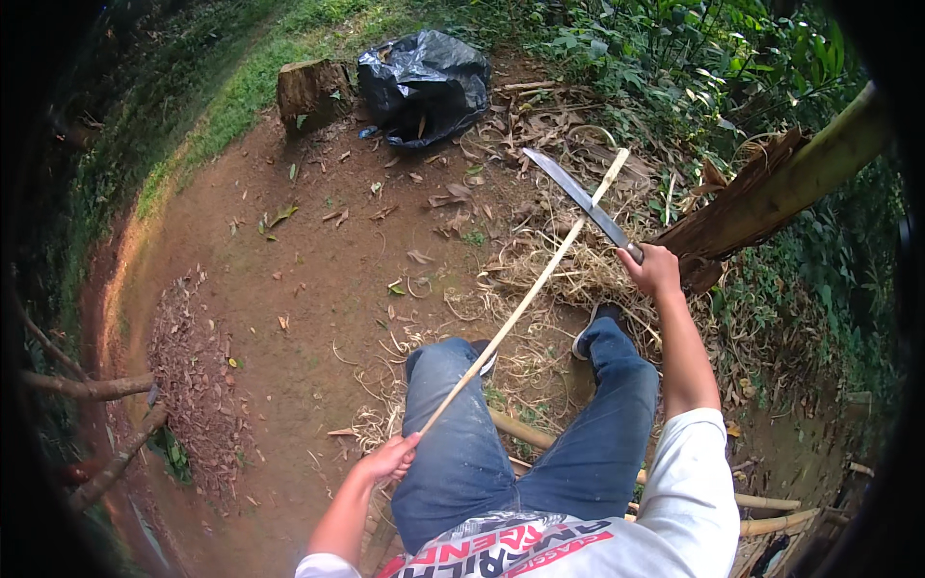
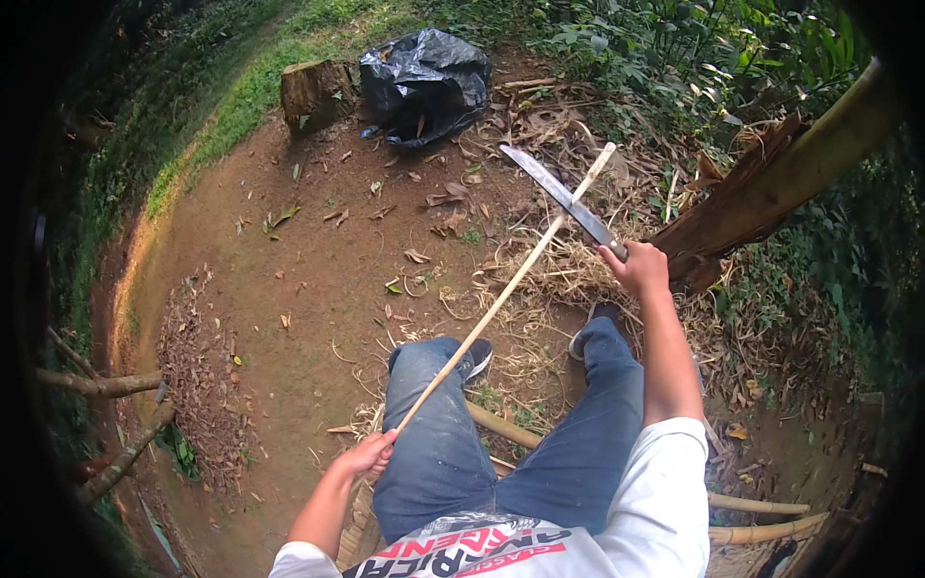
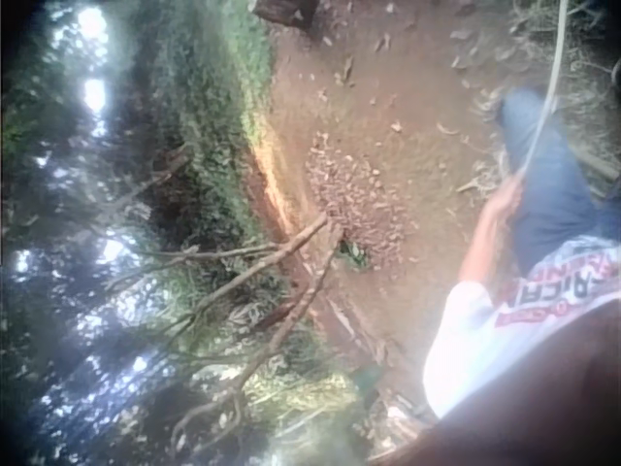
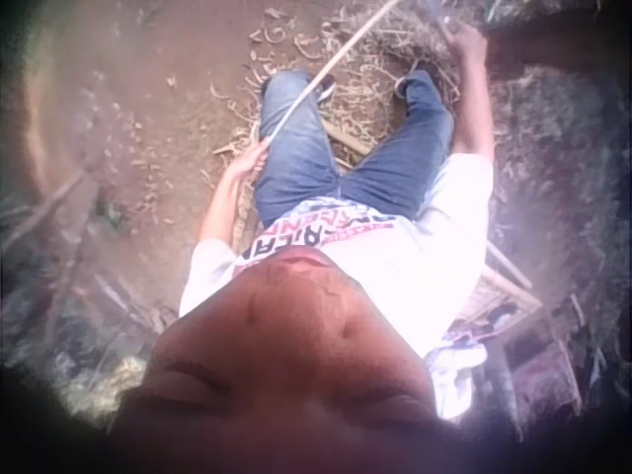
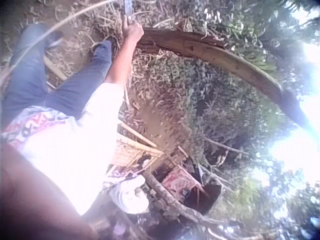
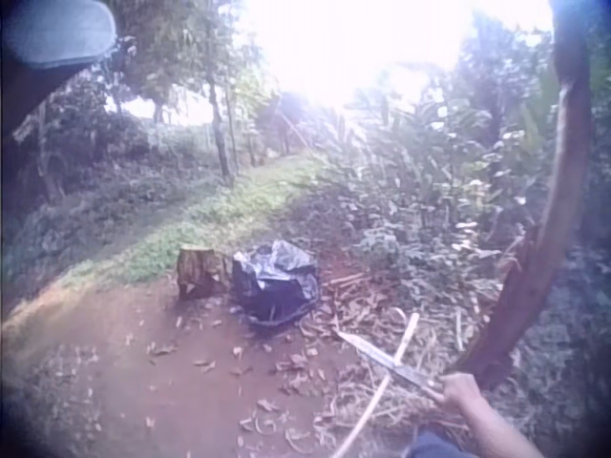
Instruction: The person uses a large knife to peel shavings from a thin wooden stick while sitting outdoors.
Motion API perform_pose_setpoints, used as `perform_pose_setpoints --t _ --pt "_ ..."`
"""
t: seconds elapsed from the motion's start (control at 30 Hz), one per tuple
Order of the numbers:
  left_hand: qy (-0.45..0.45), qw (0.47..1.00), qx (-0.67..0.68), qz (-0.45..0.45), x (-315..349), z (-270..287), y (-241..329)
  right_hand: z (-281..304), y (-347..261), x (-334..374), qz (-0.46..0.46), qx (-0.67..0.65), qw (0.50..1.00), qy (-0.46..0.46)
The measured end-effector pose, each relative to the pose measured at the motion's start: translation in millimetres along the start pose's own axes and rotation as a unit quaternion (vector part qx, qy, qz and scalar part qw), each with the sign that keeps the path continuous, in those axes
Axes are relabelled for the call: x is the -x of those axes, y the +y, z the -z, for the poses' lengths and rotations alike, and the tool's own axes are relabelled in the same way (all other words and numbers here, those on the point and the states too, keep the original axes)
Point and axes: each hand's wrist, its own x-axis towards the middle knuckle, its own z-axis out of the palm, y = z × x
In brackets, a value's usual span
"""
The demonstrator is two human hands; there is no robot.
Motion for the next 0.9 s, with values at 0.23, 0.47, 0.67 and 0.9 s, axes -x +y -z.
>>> perform_pose_setpoints --t 0.23,0.47,0.67,0.9 --pt "-0.062 0.997 0.029 0.016 -12 15 -6 -1 -49 46 0.054 -0.157 0.986 0.007" --pt "-0.032 0.999 0.016 0.033 1 7 0 -3 -15 18 0.143 -0.036 0.989 -0.001" --pt "-0.084 0.996 0.012 0.020 -14 12 -1 23 6 21 -0.064 -0.052 0.996 0.022" --pt "-0.083 0.996 0.026 0.031 -15 13 -3 19 -53 60 0.251 -0.071 0.964 -0.056"
